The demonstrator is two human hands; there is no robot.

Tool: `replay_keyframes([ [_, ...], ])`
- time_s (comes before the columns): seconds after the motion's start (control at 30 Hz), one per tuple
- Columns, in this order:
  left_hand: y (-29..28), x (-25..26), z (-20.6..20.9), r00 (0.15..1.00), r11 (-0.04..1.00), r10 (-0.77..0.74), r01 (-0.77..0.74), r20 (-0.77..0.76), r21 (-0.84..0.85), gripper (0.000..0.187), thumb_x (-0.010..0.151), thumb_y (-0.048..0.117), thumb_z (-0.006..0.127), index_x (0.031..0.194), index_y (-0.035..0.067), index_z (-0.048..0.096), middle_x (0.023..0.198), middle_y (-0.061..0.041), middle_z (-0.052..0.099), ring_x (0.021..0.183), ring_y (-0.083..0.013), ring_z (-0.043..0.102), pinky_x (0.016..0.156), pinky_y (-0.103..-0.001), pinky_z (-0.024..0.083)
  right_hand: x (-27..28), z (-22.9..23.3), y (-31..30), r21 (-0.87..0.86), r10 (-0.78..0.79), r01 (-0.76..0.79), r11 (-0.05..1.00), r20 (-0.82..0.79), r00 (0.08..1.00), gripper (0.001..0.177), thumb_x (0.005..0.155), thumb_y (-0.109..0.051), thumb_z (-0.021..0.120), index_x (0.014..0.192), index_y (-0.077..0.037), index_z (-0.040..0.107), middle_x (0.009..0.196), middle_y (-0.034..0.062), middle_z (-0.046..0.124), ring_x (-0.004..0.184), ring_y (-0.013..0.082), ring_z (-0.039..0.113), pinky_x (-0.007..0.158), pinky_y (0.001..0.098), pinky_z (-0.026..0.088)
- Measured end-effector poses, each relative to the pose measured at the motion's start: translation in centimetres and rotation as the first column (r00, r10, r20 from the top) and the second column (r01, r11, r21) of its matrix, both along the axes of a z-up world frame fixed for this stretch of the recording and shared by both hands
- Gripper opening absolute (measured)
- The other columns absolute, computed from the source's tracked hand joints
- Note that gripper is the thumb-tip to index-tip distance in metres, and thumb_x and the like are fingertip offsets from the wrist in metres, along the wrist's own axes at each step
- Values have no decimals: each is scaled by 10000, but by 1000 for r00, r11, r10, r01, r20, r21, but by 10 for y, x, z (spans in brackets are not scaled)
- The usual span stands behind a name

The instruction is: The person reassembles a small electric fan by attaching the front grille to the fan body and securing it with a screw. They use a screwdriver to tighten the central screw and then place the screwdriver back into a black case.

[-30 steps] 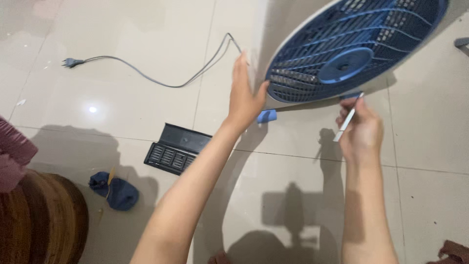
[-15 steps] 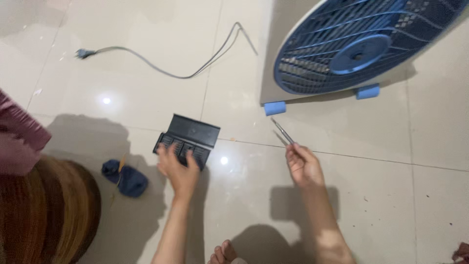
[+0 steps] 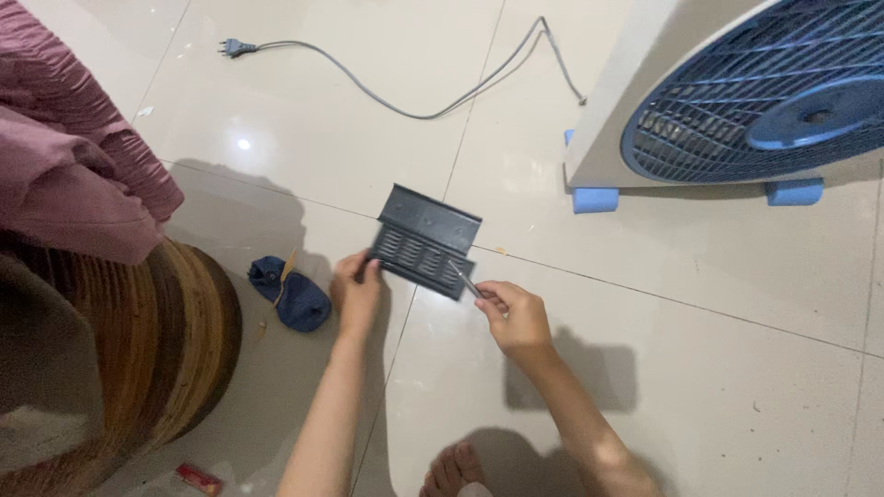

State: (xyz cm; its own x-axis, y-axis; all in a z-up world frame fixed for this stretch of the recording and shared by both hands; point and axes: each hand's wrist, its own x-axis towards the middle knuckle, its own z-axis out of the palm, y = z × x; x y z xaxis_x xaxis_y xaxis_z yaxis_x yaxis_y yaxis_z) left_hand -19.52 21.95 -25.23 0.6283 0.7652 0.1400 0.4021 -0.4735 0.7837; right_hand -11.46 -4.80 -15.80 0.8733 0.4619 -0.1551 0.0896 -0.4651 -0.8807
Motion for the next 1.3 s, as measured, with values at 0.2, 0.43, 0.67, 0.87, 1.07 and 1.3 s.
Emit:
replay_keyframes([
  [0.2,-50,9,28,999,998,-45,47,-30,53,546,651,249,918,1113,30,727,1101,-115,656,1109,-325,568,996,-432,431,-12,0,8,-31,55,-46,998,475,878,188,851,-4,714,1035,-26,750,996,129,749,937,352,658,833,424,532],
  [0.43,-48,17,31,995,990,3,-16,-96,-139,444,677,235,877,1042,53,703,1029,-95,658,1059,-273,576,952,-395,450,-9,9,10,-64,115,-97,993,652,749,234,814,87,674,1034,19,718,966,144,724,899,329,655,815,410,554],
  [0.67,-34,21,9,986,992,-50,31,-162,-119,300,735,218,832,954,58,705,938,-79,654,927,-252,589,831,-388,478,-3,13,5,-64,74,-43,997,634,770,233,809,113,672,1021,29,721,945,151,721,864,335,638,783,418,548],
  [0.87,-39,22,17,983,994,-56,39,-176,-101,267,747,219,796,956,77,710,928,-59,650,954,-246,580,903,-430,432,-3,10,7,-78,118,-88,993,710,694,270,786,122,668,1033,23,715,972,134,709,915,314,646,823,418,550],
  [1.07,-45,28,33,948,993,-97,74,-305,-87,364,706,233,808,982,59,646,977,-89,617,1005,-284,562,938,-473,388,-3,4,3,-134,152,-79,988,727,669,352,715,131,643,1040,24,723,982,128,716,914,311,647,823,416,541],
  [1.3,-46,35,31,956,989,-114,82,-272,-127,247,742,159,759,918,22,652,909,-108,628,820,-262,634,775,-413,519,-3,-1,-1,-180,182,-71,981,736,652,333,727,92,637,1037,16,729,1004,113,722,926,295,651,823,414,539],
])
